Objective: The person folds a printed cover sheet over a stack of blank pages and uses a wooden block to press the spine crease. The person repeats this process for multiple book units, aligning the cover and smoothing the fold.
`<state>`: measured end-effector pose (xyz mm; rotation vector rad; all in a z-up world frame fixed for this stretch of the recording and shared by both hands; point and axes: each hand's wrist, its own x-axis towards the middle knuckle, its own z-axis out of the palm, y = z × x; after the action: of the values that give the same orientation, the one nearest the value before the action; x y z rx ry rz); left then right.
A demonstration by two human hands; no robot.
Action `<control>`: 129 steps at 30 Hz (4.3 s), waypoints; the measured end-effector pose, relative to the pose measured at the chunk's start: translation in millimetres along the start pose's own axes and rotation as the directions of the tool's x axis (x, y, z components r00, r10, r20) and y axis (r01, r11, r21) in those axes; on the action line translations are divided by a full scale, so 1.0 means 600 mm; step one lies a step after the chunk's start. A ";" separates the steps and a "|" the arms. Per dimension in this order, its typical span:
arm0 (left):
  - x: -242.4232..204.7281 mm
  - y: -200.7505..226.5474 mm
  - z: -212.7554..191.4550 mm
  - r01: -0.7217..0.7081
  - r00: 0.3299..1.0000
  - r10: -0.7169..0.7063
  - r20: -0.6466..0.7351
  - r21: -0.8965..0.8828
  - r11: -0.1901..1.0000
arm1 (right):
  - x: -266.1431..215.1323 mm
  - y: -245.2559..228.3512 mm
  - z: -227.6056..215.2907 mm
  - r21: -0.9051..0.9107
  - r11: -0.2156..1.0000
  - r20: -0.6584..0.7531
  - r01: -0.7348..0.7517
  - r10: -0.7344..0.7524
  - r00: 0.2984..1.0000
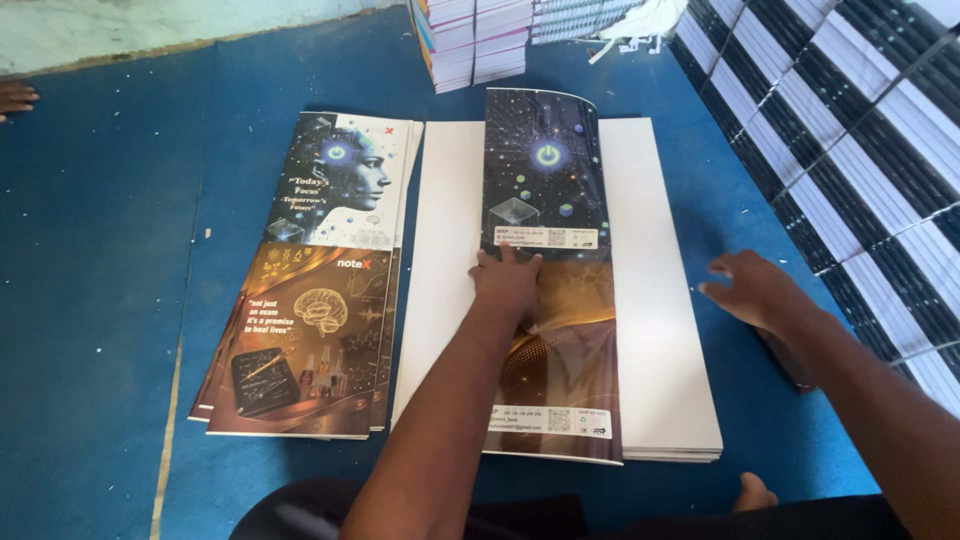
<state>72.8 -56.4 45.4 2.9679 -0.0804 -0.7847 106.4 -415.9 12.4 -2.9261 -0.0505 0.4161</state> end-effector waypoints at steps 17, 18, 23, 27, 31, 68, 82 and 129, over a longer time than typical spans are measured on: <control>-0.004 -0.002 -0.011 0.006 1.000 -0.006 0.014 -0.017 1.000 | 0.023 0.206 0.060 -0.073 0.937 0.333 -0.341 0.345 0.878; -0.004 -0.002 -0.011 0.005 1.000 -0.005 0.015 -0.011 1.000 | 0.023 0.204 0.058 -0.065 0.943 0.330 -0.326 0.328 0.885; -0.003 -0.002 -0.009 0.009 1.000 -0.010 -0.010 -0.031 0.999 | 0.005 0.148 0.035 -0.066 0.963 0.162 -0.261 0.269 0.950; -0.001 0.001 -0.005 0.015 1.000 -0.015 -0.007 -0.031 0.999 | 0.004 0.051 0.010 0.153 0.926 0.158 -0.346 0.323 0.933; 0.002 -0.002 -0.002 0.008 1.000 -0.009 -0.029 -0.056 0.998 | -0.020 -0.058 -0.002 0.225 0.966 0.004 0.127 -0.131 0.991; 0.075 0.009 0.060 -0.060 0.993 0.057 -0.102 -0.024 0.998 | 0.013 -0.217 0.038 -0.235 0.904 -0.241 0.357 -0.410 0.880; 0.070 0.006 0.066 -0.095 0.990 0.092 -0.106 -0.021 0.995 | 0.086 -0.227 0.021 -0.236 0.920 -0.322 0.311 -0.376 0.869; 0.045 0.002 0.056 -0.156 0.978 0.166 -0.126 0.080 0.984 | 0.313 -0.284 -0.039 -0.103 0.993 -0.218 -0.062 0.038 0.975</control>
<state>79.5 -61.3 3.4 3.0207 -0.3431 -0.5758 291.7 -241.6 15.1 -3.0673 0.0313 0.1028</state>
